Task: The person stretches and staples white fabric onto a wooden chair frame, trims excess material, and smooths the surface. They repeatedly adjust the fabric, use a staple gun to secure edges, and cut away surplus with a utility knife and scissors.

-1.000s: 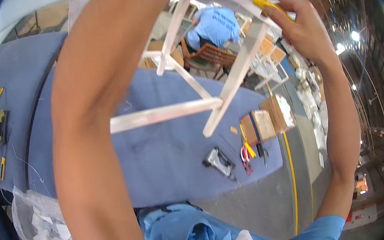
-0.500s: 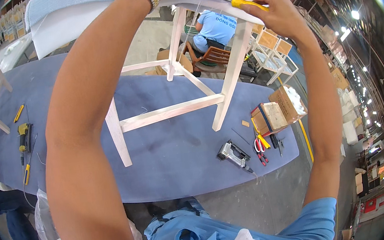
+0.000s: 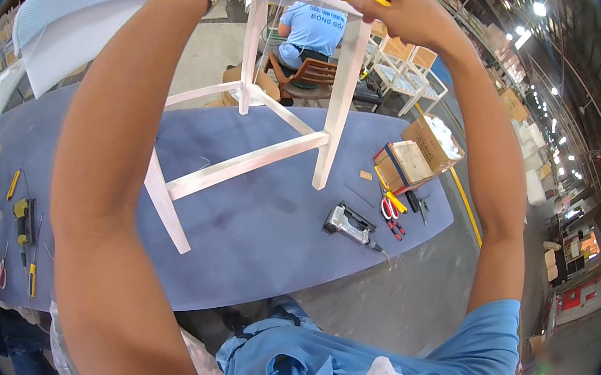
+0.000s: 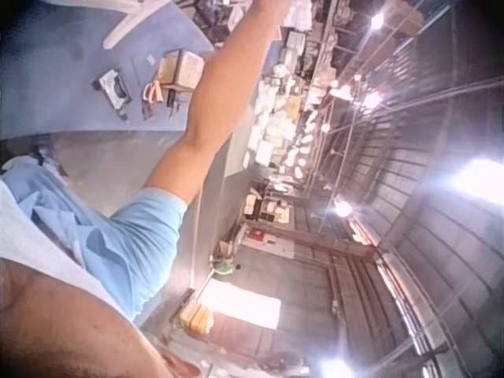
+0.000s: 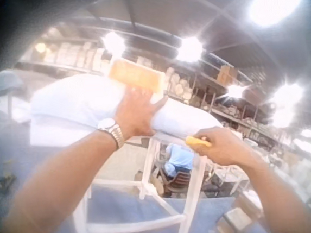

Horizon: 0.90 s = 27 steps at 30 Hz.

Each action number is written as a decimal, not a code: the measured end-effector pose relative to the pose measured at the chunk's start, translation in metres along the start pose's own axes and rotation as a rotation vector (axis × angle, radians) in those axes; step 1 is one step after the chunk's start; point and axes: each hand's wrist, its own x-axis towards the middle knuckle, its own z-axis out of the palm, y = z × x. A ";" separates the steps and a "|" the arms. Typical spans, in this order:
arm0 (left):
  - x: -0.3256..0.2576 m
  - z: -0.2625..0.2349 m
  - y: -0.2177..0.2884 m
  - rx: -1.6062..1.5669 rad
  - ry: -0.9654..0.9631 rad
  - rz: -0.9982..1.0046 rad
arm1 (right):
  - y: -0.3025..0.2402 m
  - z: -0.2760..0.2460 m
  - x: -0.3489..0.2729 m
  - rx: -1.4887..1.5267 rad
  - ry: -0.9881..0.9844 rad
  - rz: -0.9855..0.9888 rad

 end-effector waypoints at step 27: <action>-0.007 -0.019 -0.006 -0.009 0.046 -0.019 | -0.026 -0.026 0.015 0.395 -0.216 0.201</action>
